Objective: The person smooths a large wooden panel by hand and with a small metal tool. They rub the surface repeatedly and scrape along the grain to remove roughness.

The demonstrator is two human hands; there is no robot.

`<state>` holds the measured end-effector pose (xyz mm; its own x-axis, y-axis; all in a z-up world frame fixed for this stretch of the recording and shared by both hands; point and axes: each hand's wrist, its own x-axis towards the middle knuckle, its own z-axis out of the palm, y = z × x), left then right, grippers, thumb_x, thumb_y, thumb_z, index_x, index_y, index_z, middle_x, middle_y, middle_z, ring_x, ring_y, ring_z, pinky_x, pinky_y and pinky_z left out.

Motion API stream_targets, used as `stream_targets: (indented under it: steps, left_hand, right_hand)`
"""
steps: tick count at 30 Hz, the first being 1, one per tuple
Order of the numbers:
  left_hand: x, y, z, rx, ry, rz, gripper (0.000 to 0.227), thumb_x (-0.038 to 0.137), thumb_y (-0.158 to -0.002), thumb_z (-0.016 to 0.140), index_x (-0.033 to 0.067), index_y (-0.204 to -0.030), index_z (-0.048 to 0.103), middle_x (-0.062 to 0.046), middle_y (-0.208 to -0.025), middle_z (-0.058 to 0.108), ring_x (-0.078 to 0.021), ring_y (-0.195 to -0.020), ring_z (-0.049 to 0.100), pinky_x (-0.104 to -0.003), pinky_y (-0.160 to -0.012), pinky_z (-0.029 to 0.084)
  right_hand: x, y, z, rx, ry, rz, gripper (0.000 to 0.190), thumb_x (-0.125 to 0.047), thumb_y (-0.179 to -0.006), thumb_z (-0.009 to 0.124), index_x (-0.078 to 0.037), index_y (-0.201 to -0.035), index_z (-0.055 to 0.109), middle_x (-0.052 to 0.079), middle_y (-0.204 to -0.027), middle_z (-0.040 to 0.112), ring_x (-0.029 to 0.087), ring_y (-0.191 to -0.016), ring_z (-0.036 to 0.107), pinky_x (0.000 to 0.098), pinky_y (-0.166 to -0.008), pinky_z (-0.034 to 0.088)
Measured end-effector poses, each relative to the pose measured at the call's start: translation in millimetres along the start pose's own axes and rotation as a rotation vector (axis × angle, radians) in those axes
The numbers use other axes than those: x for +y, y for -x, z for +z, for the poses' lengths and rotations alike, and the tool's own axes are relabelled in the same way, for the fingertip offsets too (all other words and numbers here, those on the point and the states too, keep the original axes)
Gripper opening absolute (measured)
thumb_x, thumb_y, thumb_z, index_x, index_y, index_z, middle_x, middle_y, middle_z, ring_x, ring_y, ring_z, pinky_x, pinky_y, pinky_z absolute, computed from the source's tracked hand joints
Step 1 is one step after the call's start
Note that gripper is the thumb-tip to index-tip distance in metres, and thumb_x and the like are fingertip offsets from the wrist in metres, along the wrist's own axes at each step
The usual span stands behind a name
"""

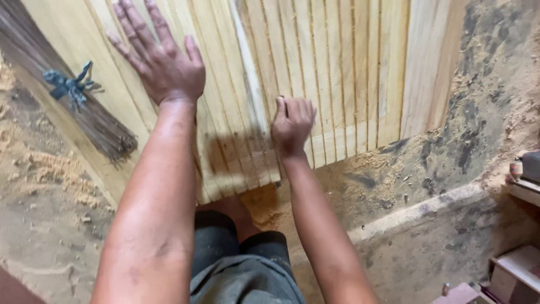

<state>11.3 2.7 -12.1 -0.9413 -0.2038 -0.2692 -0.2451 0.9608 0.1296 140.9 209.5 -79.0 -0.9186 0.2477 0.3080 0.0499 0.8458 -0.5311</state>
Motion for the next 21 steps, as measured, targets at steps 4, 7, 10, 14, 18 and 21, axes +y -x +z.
stream_targets:
  steps: [4, 7, 10, 14, 18, 21]
  left_hand:
    - [-5.7, 4.9, 6.3, -0.012, -0.031, -0.011, 0.077, 0.050, -0.111, 0.038, 0.0081, -0.172, 0.016, -0.022, -0.176, 0.006, -0.0350, -0.164, 0.004, -0.062, -0.132, 0.002]
    - [-0.6, -4.0, 5.6, -0.001, -0.040, -0.006, 0.078, 0.050, -0.110, 0.039, 0.0085, -0.171, 0.016, -0.021, -0.175, 0.005, -0.0343, -0.163, 0.004, -0.062, -0.131, 0.001]
    - [-7.4, 7.7, 6.4, -0.013, -0.035, -0.015, 0.077, 0.049, -0.111, 0.040, 0.0087, -0.171, 0.016, -0.022, -0.175, 0.005, -0.0348, -0.163, 0.004, -0.062, -0.131, 0.001]
    - [0.6, -7.4, 0.5, 0.019, -0.002, 0.013, 0.079, 0.048, -0.108, 0.042, 0.0070, -0.171, 0.016, -0.022, -0.175, 0.005, -0.0360, -0.163, 0.003, -0.062, -0.130, 0.001]
    - [-9.0, 1.5, 8.2, 0.030, -0.002, 0.005, 0.078, 0.048, -0.110, 0.040, 0.0069, -0.171, 0.017, -0.023, -0.175, 0.006, -0.0366, -0.163, 0.004, -0.063, -0.130, 0.001]
    - [-7.7, -2.4, 9.6, 0.041, -0.020, 0.027, 0.077, 0.048, -0.109, 0.040, 0.0075, -0.171, 0.018, -0.024, -0.174, 0.006, -0.0374, -0.162, 0.005, -0.064, -0.129, 0.002]
  right_hand:
    - [4.0, -17.4, 20.7, 0.040, 0.006, -0.060, 0.007, -0.009, -0.098, 0.069, -0.005, -0.093, 0.067, 0.015, -0.087, 0.062, 0.033, -0.087, 0.056, 0.0450, -0.086, 0.045]
    - [3.7, -71.4, 56.5, 0.072, -0.031, -0.062, 0.011, -0.010, -0.095, 0.070, -0.006, -0.086, 0.064, 0.013, -0.085, 0.063, 0.033, -0.088, 0.057, 0.0450, -0.085, 0.046]
    - [-2.9, -69.5, 51.7, 0.017, -0.050, -0.041, 0.009, -0.008, -0.096, 0.069, -0.005, -0.088, 0.064, 0.013, -0.086, 0.063, 0.031, -0.088, 0.057, 0.0444, -0.085, 0.046]
    - [-5.8, -21.2, 6.5, 0.030, -0.034, -0.072, 0.006, -0.004, -0.097, 0.067, -0.005, -0.093, 0.064, 0.012, -0.088, 0.061, 0.030, -0.089, 0.058, 0.0437, -0.087, 0.046]
    - [0.7, 5.6, 1.6, -0.018, 0.011, -0.028, 0.007, -0.003, -0.096, 0.067, -0.005, -0.090, 0.064, 0.013, -0.086, 0.059, 0.032, -0.087, 0.056, 0.0450, -0.086, 0.045]
    - [5.1, -44.5, 44.2, -0.004, 0.021, -0.061, 0.005, -0.003, -0.095, 0.065, -0.004, -0.091, 0.064, 0.014, -0.087, 0.060, 0.031, -0.089, 0.056, 0.0447, -0.086, 0.045]
